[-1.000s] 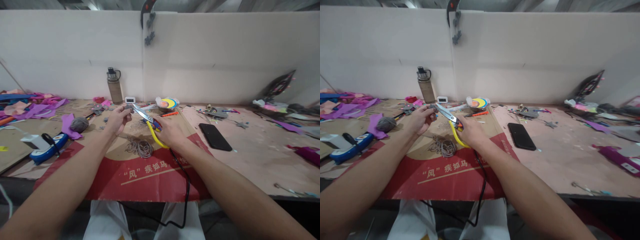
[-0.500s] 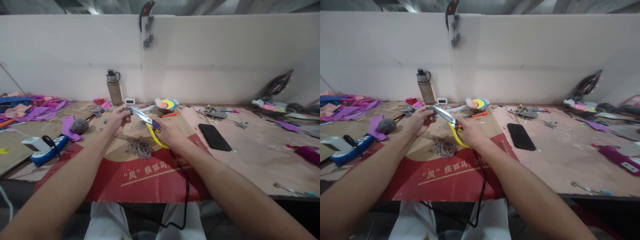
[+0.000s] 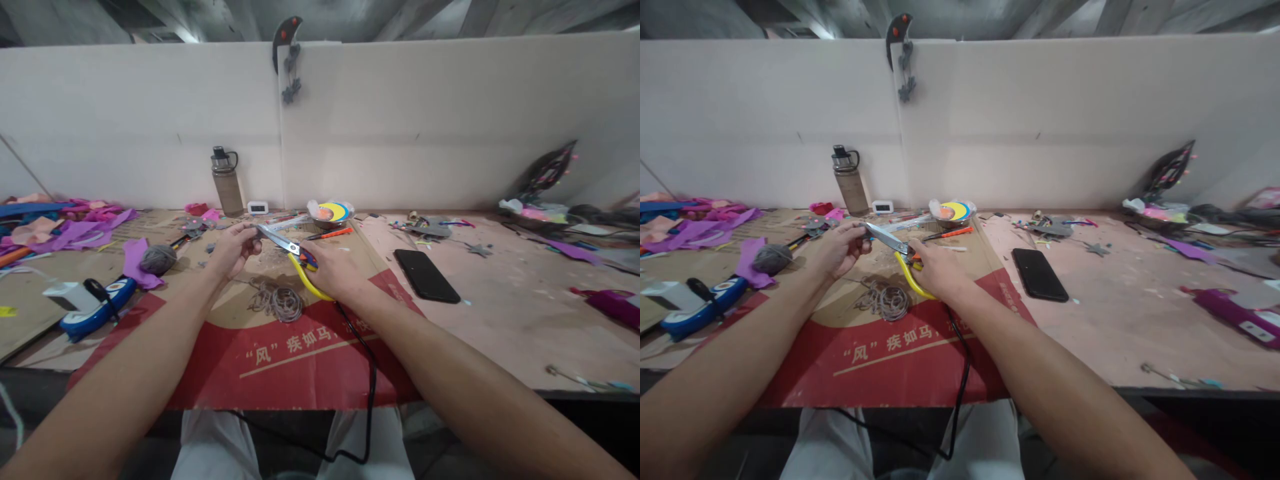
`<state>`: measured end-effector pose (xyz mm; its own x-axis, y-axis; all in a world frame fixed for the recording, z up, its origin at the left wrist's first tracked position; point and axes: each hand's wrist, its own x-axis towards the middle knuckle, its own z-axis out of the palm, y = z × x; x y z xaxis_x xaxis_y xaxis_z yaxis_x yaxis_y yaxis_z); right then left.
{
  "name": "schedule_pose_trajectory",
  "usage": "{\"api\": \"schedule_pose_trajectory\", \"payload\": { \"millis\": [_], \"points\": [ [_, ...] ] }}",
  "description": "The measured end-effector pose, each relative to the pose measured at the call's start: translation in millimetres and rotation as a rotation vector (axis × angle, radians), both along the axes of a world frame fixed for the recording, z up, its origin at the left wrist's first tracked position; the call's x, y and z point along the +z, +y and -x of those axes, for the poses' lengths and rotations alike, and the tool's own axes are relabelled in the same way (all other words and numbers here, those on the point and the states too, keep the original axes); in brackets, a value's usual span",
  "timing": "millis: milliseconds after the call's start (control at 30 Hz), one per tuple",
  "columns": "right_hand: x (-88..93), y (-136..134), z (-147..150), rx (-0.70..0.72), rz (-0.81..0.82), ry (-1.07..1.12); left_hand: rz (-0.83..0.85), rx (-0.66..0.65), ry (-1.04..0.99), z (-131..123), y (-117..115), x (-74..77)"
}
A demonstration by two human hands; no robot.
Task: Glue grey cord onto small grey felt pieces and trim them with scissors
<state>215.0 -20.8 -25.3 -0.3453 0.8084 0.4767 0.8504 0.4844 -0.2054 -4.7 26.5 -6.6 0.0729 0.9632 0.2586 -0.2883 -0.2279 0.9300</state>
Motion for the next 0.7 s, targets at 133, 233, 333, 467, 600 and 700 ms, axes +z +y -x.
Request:
{"api": "schedule_pose_trajectory", "payload": {
  "millis": [133, 233, 333, 467, 600, 700],
  "points": [
    [-0.2, 0.9, -0.8, 0.038, -0.039, 0.039, -0.027, 0.010, -0.012, 0.1, -0.5, 2.3],
    [0.7, 0.0, -1.0, 0.051, -0.055, 0.050, -0.035, -0.002, -0.012, -0.7, -1.8, 3.7],
    [0.0, 0.0, -1.0, 0.016, -0.045, 0.032, -0.031, -0.008, 0.000, -2.2, -3.6, 4.9],
    [-2.1, 2.6, -1.6, 0.007, -0.046, 0.010, -0.030, 0.004, 0.022, -3.6, -4.6, 5.5],
    [-1.9, 4.1, -2.7, 0.016, -0.037, -0.002, -0.045, -0.007, 0.044, -3.3, -4.1, 5.2],
    [0.1, 2.9, -2.9, 0.016, -0.028, -0.003, -0.046, -0.014, 0.044, -2.3, -3.9, 4.9]
  ]
}}
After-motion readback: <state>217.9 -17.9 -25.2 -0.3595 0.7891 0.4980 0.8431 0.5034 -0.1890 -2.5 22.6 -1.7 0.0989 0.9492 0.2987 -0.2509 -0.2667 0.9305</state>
